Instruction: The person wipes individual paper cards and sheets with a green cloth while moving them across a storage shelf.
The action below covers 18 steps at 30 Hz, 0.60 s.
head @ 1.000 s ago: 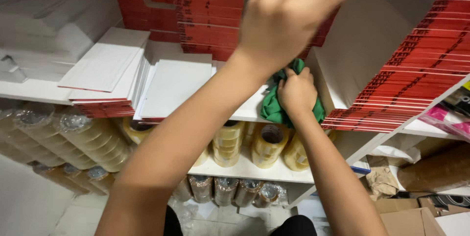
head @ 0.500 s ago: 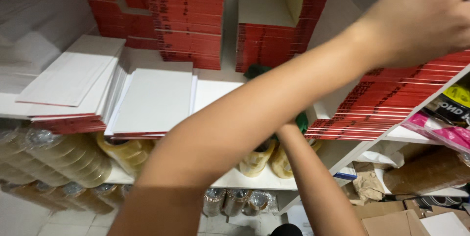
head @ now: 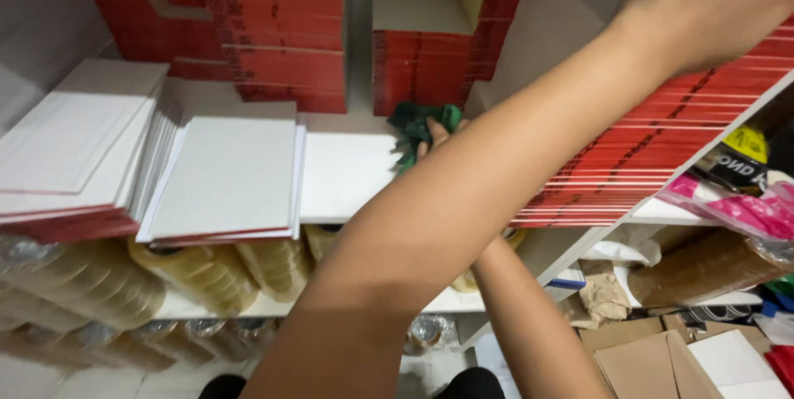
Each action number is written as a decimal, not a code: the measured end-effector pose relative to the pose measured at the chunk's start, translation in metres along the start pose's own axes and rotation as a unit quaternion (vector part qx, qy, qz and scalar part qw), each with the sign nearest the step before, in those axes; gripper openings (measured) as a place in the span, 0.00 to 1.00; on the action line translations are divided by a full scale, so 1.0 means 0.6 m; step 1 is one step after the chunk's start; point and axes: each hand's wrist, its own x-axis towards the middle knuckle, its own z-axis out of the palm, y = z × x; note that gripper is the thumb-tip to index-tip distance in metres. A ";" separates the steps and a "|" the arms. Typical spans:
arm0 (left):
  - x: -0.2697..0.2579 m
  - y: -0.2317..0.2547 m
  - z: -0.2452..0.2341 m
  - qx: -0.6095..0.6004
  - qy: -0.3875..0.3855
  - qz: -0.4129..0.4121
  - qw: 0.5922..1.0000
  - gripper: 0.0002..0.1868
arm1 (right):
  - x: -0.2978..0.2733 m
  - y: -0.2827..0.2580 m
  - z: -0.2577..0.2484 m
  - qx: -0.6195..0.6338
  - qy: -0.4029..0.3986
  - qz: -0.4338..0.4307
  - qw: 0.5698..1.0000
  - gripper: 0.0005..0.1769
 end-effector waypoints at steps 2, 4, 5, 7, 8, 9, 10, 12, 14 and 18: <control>-0.012 -0.003 -0.058 0.029 -0.034 0.042 0.998 0.11 | 0.006 0.007 0.005 0.009 -0.004 -0.007 1.000 0.33; -0.015 -0.016 -0.173 0.061 -0.070 0.090 0.992 0.07 | 0.016 0.015 0.020 0.022 -0.004 -0.017 1.000 0.34; -0.013 -0.023 -0.257 0.046 -0.228 0.118 0.965 0.13 | 0.022 0.022 0.033 0.097 0.022 -0.030 0.995 0.34; -0.056 -0.025 -0.383 0.039 -0.387 0.136 0.911 0.28 | 0.027 0.036 0.057 0.180 0.046 -0.049 0.981 0.35; -0.103 -0.022 -0.427 0.040 -0.420 0.081 0.903 0.29 | 0.027 0.043 0.068 0.124 0.033 -0.022 0.992 0.33; -0.149 -0.022 -0.470 0.042 -0.451 0.029 0.891 0.31 | 0.033 0.048 0.079 0.069 0.023 0.004 0.997 0.32; -0.211 -0.025 -0.515 0.052 -0.456 0.032 0.888 0.31 | 0.034 0.047 0.081 0.077 0.024 -0.003 0.997 0.32; -0.334 -0.039 -0.605 -0.061 -0.334 -0.382 0.859 0.34 | 0.048 0.046 0.083 -0.100 0.001 0.085 0.991 0.28; -0.376 -0.062 -0.704 0.013 -0.374 -0.408 0.833 0.32 | 0.050 0.037 0.072 -0.105 -0.007 0.092 0.990 0.27; -0.427 -0.071 -0.839 0.177 -0.526 -0.419 0.719 0.41 | 0.004 -0.015 -0.007 -0.071 0.000 0.058 0.996 0.23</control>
